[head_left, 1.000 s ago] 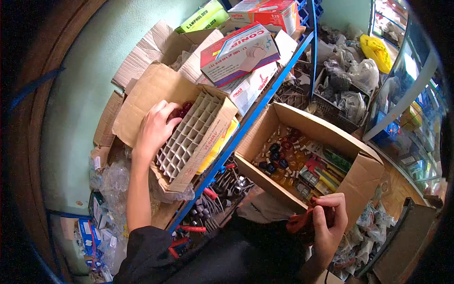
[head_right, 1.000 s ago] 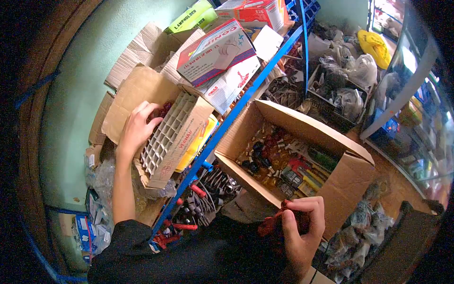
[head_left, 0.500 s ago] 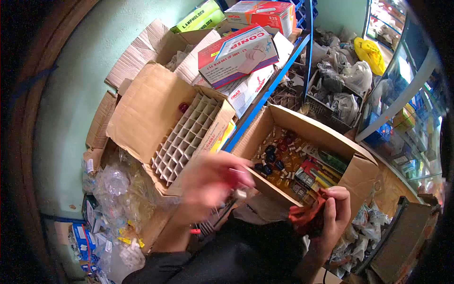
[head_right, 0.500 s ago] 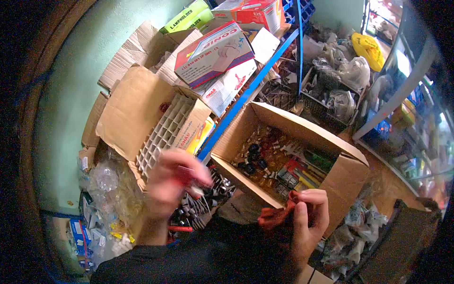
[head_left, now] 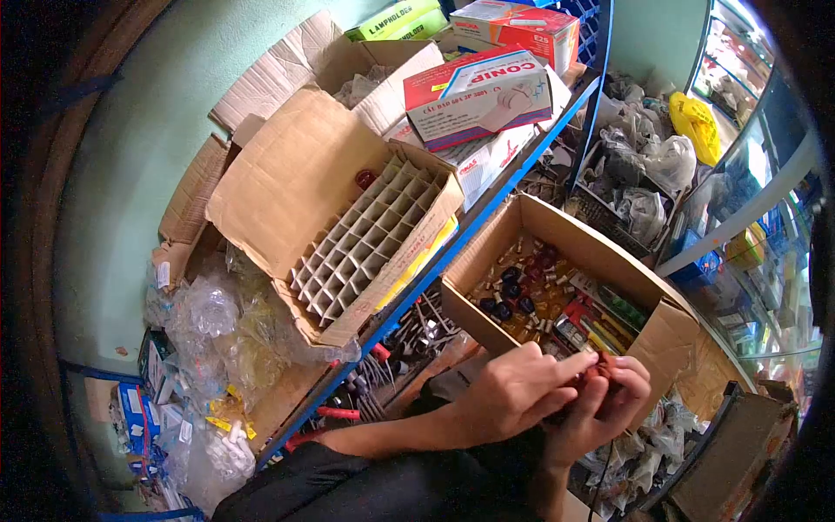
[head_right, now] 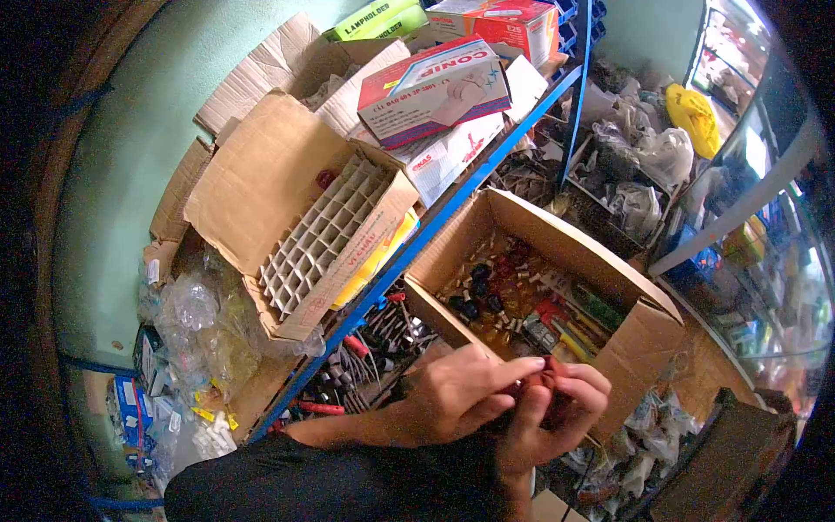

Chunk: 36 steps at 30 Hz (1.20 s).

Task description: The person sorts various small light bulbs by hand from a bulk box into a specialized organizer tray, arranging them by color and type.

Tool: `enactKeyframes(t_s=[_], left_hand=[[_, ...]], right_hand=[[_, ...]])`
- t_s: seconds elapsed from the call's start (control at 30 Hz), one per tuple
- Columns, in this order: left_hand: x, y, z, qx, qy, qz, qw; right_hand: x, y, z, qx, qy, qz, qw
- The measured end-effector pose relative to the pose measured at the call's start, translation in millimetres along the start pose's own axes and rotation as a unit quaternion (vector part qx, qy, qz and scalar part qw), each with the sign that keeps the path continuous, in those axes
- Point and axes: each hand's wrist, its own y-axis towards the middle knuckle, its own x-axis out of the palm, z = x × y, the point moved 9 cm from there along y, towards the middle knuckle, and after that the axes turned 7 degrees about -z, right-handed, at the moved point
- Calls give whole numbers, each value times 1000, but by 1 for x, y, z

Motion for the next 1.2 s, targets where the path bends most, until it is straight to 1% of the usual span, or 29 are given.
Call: enactKeyframes(t_s=[0.07, 0.1, 0.17, 0.23, 0.27, 0.33, 0.37, 0.4, 0.43, 0.47, 0.53, 0.57, 0.6, 0.63, 0.7, 0.77, 0.87, 0.93, 0.97, 1.0, 1.07, 1.1, 1.2], left_hand=[[3, 2, 6, 15, -22, 2, 1000], [4, 5, 5, 20, -19, -13, 1000], [6, 13, -1, 14, -46, -80, 996], [10, 18, -6, 15, -64, -152, 986], [7, 19, -7, 16, -104, -140, 985], [1, 22, -9, 16, -181, -118, 976], [1, 18, -22, -79, -218, -121, 965], [-7, 19, -25, -75, -173, -92, 978], [-10, 20, -28, -62, -171, -84, 980], [-11, 22, -29, -50, -168, -74, 982], [-4, 24, -18, -14, -152, -89, 984], [0, 22, -11, 4, -142, -95, 985], [7, 17, -6, 7, -97, -120, 988], [8, 15, 0, 25, -98, -112, 989], [8, 16, 8, 69, -93, -104, 988], [6, 17, 15, 116, -85, -106, 984], [8, 20, 11, 115, -60, -114, 985], [8, 24, -3, 37, -75, -88, 993], [7, 25, -5, 5, -82, -92, 992], [6, 27, -8, -27, -88, -97, 991], [11, 23, -12, -44, -91, -114, 988], [14, 22, -14, -54, -91, -119, 987], [17, 21, -19, -66, -114, -156, 979]], right_hand=[[-7, -1, 4, -5, 51, 31, 998], [-5, 0, 6, 11, 64, 22, 998], [-6, 5, 7, 41, 85, 10, 995], [-13, 14, 4, 36, 51, -42, 997], [-17, 18, 4, 36, 35, -68, 996], [-26, 20, -3, -2, 19, -96, 995], [-28, 21, -9, -25, 11, -116, 993], [-29, 20, -15, -46, 3, -138, 989], [-36, 22, -17, -65, 13, -101, 993], [-40, 23, -16, -60, 23, -78, 995], [-44, 23, -15, -49, 44, -34, 997], [-32, 22, -14, -69, 55, -84, 993], [-14, 27, -23, -108, 3, -169, 980], [-12, 24, -13, -85, 16, -180, 980], [-9, 20, 9, 29, 59, -182, 981], [-11, 9, 31, 215, 115, -157, 957], [-6, 7, 48, 236, 126, -195, 944], [-12, 8, 35, 151, 68, -146, 975], [-16, 12, 25, 45, 40, -106, 993], [-17, 15, 16, -8, 10, -122, 992], [-16, 20, -2, -110, -50, -157, 980], [-15, 23, -10, -174, -84, -155, 969], [-8, 24, -19, -221, -79, -228, 945]])
